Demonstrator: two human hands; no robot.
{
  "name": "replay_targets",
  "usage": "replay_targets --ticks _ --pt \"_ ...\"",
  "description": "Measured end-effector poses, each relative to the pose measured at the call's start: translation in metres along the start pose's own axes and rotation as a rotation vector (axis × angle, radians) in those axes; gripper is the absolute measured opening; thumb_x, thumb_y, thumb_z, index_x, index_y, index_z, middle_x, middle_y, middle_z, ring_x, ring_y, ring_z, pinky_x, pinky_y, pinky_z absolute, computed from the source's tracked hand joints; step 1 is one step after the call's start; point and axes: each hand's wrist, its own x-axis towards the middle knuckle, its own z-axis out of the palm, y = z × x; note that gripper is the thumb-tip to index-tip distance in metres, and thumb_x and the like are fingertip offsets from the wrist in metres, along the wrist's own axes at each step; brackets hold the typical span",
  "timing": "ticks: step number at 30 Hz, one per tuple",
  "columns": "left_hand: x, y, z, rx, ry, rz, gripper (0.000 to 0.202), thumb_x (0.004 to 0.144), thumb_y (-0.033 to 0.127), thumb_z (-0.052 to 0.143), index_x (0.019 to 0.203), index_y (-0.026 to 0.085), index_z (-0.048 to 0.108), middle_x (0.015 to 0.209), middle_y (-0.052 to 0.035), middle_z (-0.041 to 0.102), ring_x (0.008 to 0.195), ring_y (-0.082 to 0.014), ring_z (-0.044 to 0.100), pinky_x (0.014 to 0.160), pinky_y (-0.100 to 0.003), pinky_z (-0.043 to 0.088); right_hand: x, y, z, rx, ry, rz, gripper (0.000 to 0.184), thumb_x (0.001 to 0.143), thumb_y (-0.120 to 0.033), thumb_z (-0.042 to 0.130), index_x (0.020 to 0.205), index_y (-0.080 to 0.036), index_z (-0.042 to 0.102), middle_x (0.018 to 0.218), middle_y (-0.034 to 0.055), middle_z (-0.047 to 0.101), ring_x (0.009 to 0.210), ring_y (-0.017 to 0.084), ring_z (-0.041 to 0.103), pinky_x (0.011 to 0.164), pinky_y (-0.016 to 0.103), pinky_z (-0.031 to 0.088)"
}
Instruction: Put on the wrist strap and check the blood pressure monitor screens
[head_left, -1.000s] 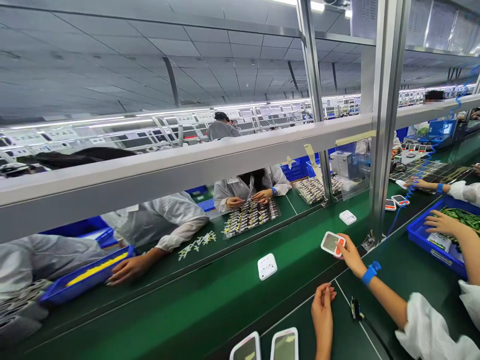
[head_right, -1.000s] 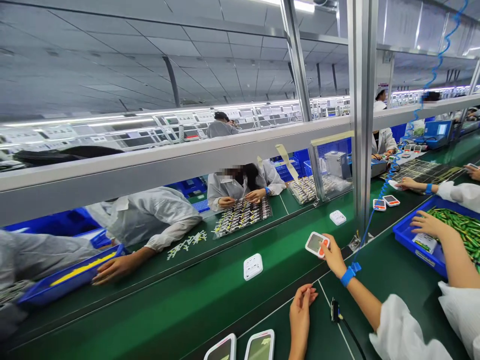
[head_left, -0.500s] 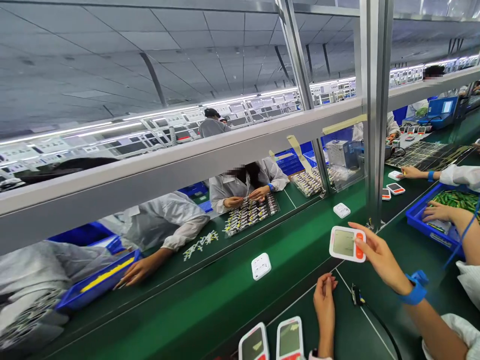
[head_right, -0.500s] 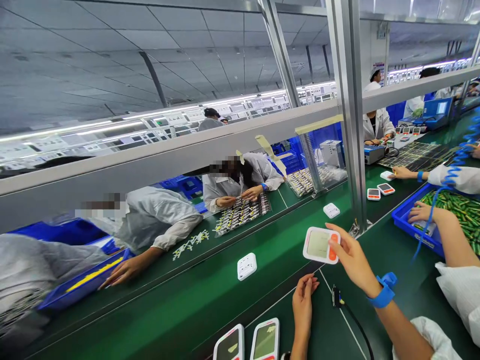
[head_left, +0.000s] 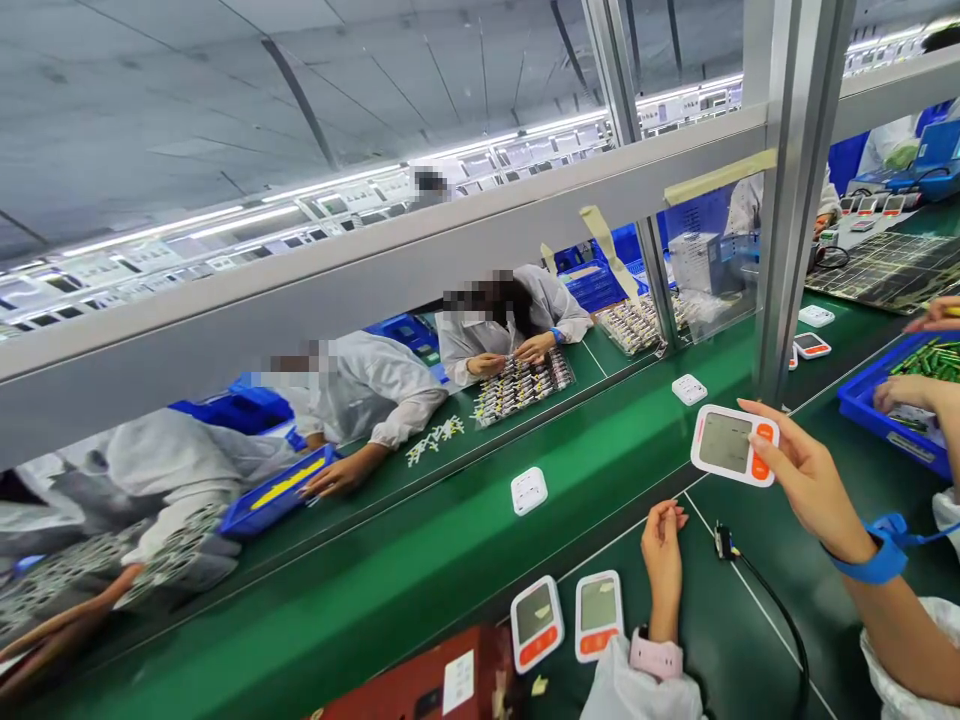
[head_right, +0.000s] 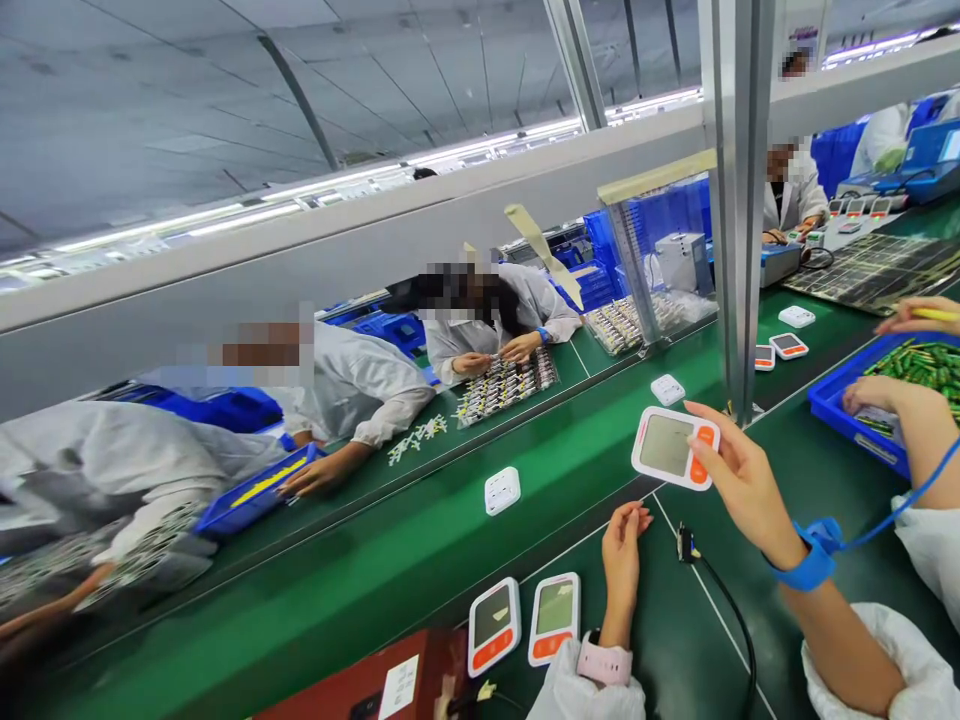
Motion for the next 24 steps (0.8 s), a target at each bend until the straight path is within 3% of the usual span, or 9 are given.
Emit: replay_targets --ticks 18,24 --pt "-0.0023 0.0050 0.0079 -0.016 0.042 -0.011 0.035 0.072 0.047 0.067 0.085 0.014 0.067 0.076 -0.0055 0.068 0.068 -0.0153 0.066 0.071 -0.029 0.054 -0.0065 -0.0042 0.0022 -0.164 -0.042 0.003 0.049 0.086 -0.046 0.061 0.128 -0.021 0.056 0.113 0.0070 0.066 0.102 0.024 0.064 0.087 0.032 0.056" --pt "-0.0016 0.0034 0.0076 0.003 0.046 -0.006 0.035 0.074 0.047 0.065 0.085 0.014 0.068 0.077 -0.0059 0.068 0.068 -0.0151 0.066 0.071 -0.029 0.054 -0.0080 -0.0034 0.0013 -0.128 -0.060 0.014 0.047 0.085 -0.043 0.063 0.127 -0.022 0.057 0.111 0.0055 0.067 0.099 0.022 0.065 0.085 0.029 0.056"
